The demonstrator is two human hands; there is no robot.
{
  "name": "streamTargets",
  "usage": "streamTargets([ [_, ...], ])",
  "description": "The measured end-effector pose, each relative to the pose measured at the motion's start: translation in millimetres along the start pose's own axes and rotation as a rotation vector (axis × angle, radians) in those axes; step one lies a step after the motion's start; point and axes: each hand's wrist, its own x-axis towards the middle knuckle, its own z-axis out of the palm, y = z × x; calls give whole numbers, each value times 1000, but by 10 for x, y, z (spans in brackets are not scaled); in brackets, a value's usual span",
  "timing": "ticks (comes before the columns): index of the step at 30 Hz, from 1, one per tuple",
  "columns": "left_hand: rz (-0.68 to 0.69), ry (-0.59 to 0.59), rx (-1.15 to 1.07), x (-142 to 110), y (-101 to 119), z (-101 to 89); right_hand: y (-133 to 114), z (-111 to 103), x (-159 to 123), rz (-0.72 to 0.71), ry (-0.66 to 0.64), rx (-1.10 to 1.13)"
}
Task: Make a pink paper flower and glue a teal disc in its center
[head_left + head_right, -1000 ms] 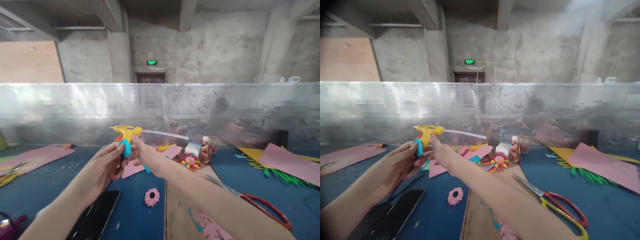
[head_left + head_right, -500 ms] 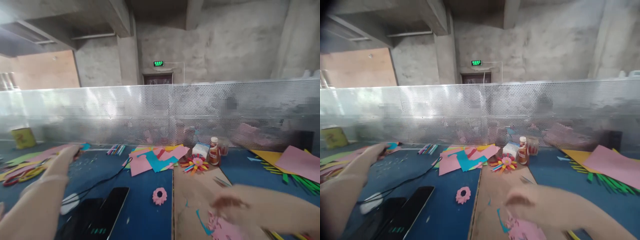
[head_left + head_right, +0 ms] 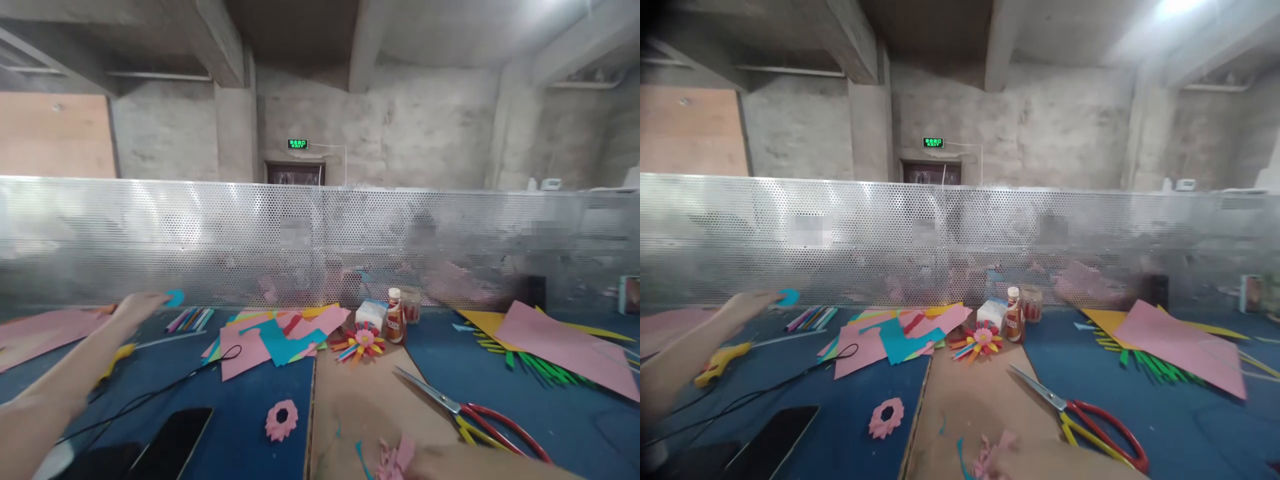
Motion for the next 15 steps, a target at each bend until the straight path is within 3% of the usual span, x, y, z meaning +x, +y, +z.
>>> streamTargets([
  [3, 15, -105, -166, 368, 254, 449, -60, -289, -272, -123, 2, 10],
  [5, 22, -215, -259, 348, 363, 737, -220, -461, -355, -222, -5, 18],
  [8, 54, -416, -391, -26, 421, 1140, -561, -606, -250, -418, -29, 23],
  [12, -39, -534, -571, -560, 272, 1599, -809, -524, 95, -338, 49, 167],
  [15, -175, -567, -627, -723, 64, 1786, -762, -293, 305, -290, -93, 389],
])
